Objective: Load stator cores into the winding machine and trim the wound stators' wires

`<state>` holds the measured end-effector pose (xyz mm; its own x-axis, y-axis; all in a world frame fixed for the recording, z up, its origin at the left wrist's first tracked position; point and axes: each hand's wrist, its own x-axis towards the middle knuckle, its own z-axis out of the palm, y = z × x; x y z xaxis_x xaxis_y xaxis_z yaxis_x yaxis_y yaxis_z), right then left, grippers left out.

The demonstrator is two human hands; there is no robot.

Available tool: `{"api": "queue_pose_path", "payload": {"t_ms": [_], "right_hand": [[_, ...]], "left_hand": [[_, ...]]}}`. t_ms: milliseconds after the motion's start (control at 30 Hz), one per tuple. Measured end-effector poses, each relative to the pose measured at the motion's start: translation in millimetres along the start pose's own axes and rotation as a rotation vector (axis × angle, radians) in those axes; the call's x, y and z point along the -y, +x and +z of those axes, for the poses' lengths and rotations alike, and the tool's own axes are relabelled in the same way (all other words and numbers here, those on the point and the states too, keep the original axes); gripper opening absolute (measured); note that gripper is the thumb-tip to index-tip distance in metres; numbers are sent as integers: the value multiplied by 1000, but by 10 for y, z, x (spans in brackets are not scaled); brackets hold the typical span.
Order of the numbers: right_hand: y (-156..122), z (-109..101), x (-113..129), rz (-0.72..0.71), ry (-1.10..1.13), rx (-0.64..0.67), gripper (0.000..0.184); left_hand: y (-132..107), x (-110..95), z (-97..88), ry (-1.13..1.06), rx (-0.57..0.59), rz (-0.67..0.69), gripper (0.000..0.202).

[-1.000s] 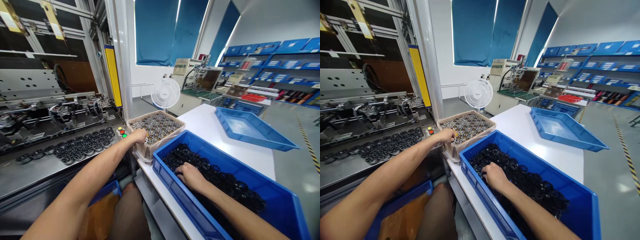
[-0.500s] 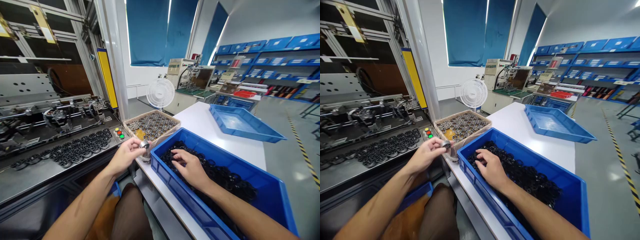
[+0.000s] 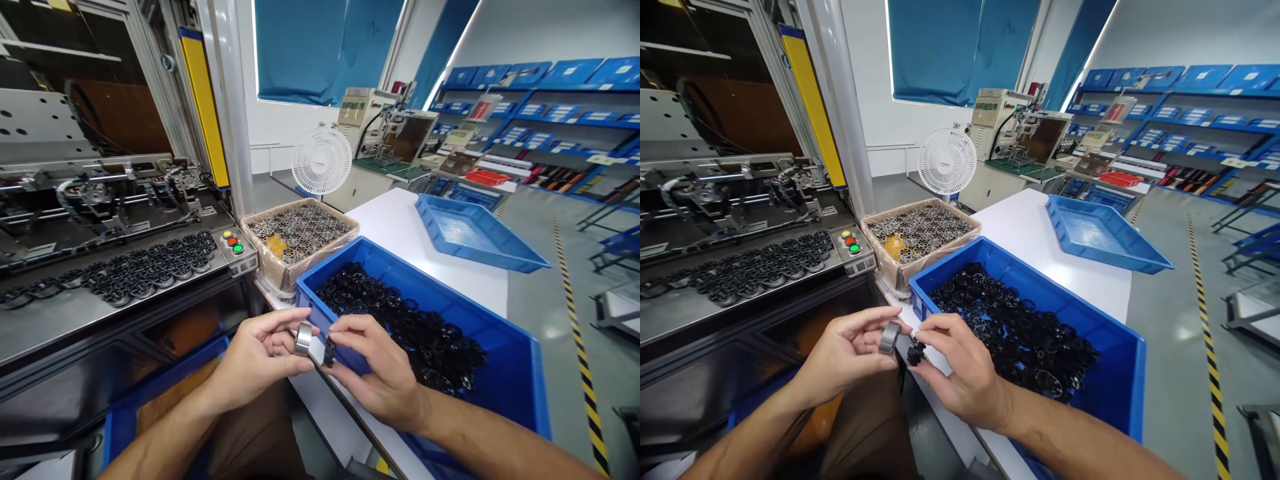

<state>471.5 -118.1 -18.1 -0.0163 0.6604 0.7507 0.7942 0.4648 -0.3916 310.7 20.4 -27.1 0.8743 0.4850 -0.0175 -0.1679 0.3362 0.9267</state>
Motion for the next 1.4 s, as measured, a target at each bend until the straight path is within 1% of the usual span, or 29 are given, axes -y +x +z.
{"api": "queue_pose_path", "payload": {"t_ms": [100, 200, 333, 433, 533, 667, 800, 967, 1133, 1267, 1400], "right_hand": [[-1, 11, 16, -15, 10, -10, 42], [-8, 23, 24, -27, -5, -8, 39], [-11, 29, 21, -54, -8, 0, 37], [-11, 28, 15, -74, -11, 9, 40], [-12, 22, 10, -82, -4, 26, 41], [-7, 9, 6, -97, -18, 27, 39], [1, 3, 1, -106, -22, 36, 41], [5, -9, -3, -145, -46, 40, 40], [4, -26, -10, -203, -113, 76, 40], [0, -16, -8, -186, -98, 73, 44], [6, -21, -14, -196, -116, 86, 41]], "left_hand": [[-32, 50, 57, -16, 35, 13, 49], [-29, 141, 110, -17, 74, 22, 50], [-23, 242, 160, 14, 47, 124, 50], [-35, 251, 177, 12, 16, 161, 50], [-47, 229, 182, 4, 0, 147, 51], [-61, 207, 186, -46, 30, 99, 50], [-67, 203, 190, -68, 29, 72, 50], [-53, 194, 190, -71, 28, 68, 48], [-65, 184, 186, -82, 22, 57, 49], [-78, 188, 182, -96, 24, 56, 49], [-81, 189, 187, -91, 23, 71, 49]]}}
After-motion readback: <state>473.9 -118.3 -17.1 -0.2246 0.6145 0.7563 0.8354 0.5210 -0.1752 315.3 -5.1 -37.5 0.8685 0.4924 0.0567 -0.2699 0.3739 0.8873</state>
